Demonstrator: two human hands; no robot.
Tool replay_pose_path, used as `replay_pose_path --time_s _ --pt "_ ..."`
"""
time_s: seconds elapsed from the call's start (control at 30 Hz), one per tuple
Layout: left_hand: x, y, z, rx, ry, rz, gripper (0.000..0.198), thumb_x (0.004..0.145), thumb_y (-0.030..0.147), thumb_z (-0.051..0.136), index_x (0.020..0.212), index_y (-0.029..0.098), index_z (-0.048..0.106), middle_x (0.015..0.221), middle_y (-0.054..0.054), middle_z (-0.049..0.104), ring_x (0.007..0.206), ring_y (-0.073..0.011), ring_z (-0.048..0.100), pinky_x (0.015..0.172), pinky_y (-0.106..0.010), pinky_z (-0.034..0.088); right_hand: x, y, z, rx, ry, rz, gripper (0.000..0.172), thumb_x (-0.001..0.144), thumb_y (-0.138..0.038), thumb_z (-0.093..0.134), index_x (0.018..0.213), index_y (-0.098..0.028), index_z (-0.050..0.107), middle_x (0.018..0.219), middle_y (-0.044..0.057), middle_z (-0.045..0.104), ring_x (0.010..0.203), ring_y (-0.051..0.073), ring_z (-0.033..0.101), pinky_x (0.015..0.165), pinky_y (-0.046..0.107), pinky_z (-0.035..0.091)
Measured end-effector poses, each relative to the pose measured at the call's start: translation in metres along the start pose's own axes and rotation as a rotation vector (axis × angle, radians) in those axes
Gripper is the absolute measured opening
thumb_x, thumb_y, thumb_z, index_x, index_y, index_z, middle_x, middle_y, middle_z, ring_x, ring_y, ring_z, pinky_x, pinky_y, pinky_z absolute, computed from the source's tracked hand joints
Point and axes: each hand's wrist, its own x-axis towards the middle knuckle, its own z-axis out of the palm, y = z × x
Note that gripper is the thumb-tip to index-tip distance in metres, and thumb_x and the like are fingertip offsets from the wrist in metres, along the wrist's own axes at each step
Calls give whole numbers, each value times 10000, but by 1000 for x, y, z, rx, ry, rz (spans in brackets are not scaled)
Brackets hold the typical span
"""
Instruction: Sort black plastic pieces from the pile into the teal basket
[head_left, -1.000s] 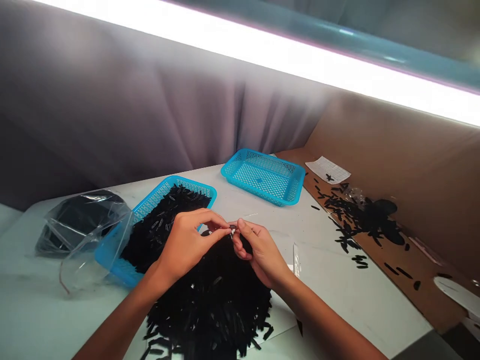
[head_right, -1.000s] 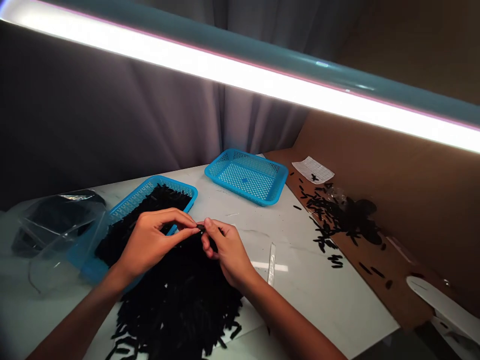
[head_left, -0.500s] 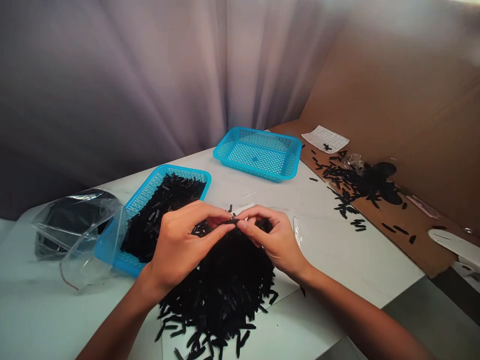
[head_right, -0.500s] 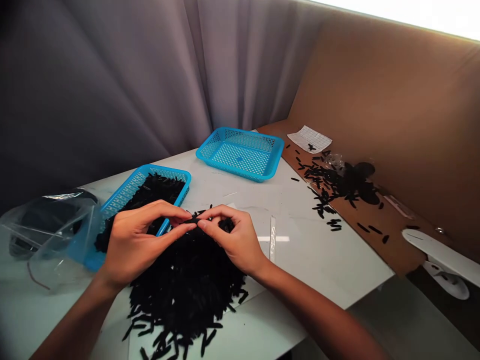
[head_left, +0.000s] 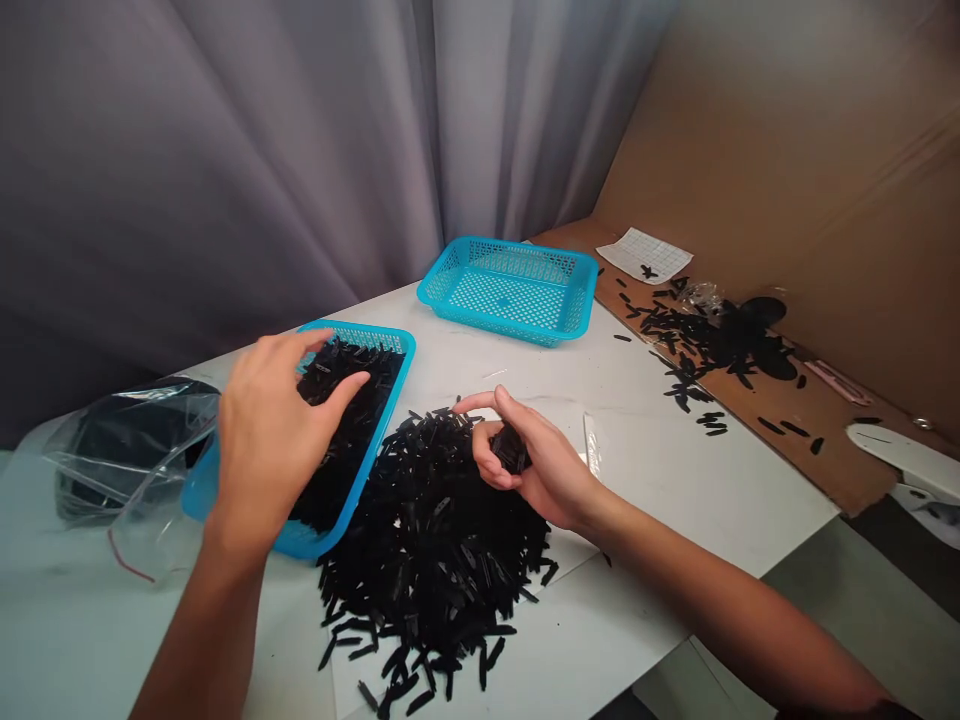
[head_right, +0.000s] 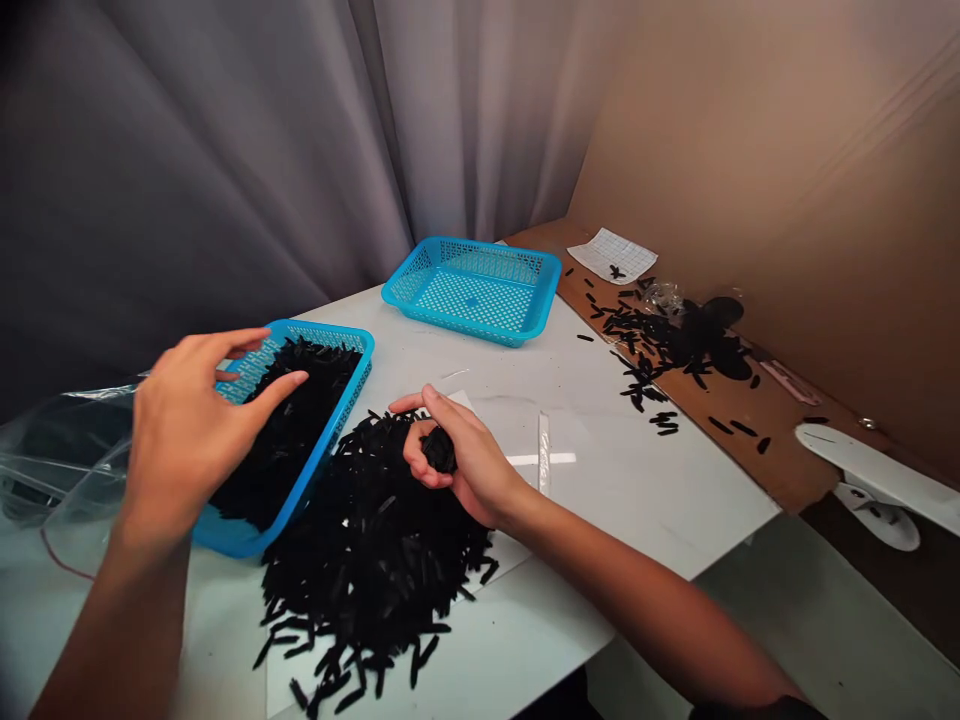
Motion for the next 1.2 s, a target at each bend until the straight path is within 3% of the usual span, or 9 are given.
replay_pose_path --time_s 0.13,0.2,0.27,0.37,0.5,0.6,0.7,1.2 --pt "-10 20 11 -342 -430 133 203 909 417 750 1050 270 736 1006 -8 736 888 -204 693 733 -307 553 3 5 1 11 -63 150 552 1031 -676 320 1139 -209 594 540 -56 513 441 99 366 447 223 184" --pt "-21 39 18 -464 -626 295 172 951 322 708 1114 275 736 1055 -14 740 941 -193 694 787 -294 555 3 9 0 -53 -84 159 603 1008 -731 311 1120 -211 595 555 -48 519 461 106 399 449 212 200" --pt "-29 53 25 -525 -641 339 108 949 209 692 1043 237 737 1032 -19 753 936 -186 698 812 -288 555 3 14 0 -145 -86 122 609 993 -752 341 1064 -210 609 578 -44 520 487 108 429 458 205 238" --pt "-32 57 28 -588 -600 283 101 889 110 716 882 209 732 921 -6 773 817 -165 709 729 -259 551 3 16 -1 -211 -54 23 521 999 -702 428 1008 -213 610 630 -42 537 522 106 461 478 206 311" --pt "-25 47 28 -636 -505 135 88 872 147 737 822 214 762 787 11 775 686 -142 709 641 -226 553 6 10 -3 -173 -59 4 354 976 -563 592 989 -209 588 599 -68 517 510 92 424 475 202 301" --pt "-20 42 30 -732 -450 4 61 871 187 756 884 227 801 849 1 809 761 -159 760 685 -221 604 8 5 -7 -175 -51 36 317 942 -509 670 973 -200 605 547 -89 497 478 75 363 467 199 264" --pt "-19 39 32 -802 -393 -85 16 830 218 814 843 225 818 871 -12 822 803 -179 782 722 -232 635 8 2 -11 -234 8 -37 319 910 -494 729 954 -195 627 547 -96 481 481 71 358 469 207 275" --pt "-21 42 30 -689 -298 29 102 811 156 841 828 251 806 831 32 807 757 -142 760 695 -215 611 3 -9 -9 -453 106 -217 249 910 -451 748 951 -210 697 559 -78 508 512 109 433 562 289 320"
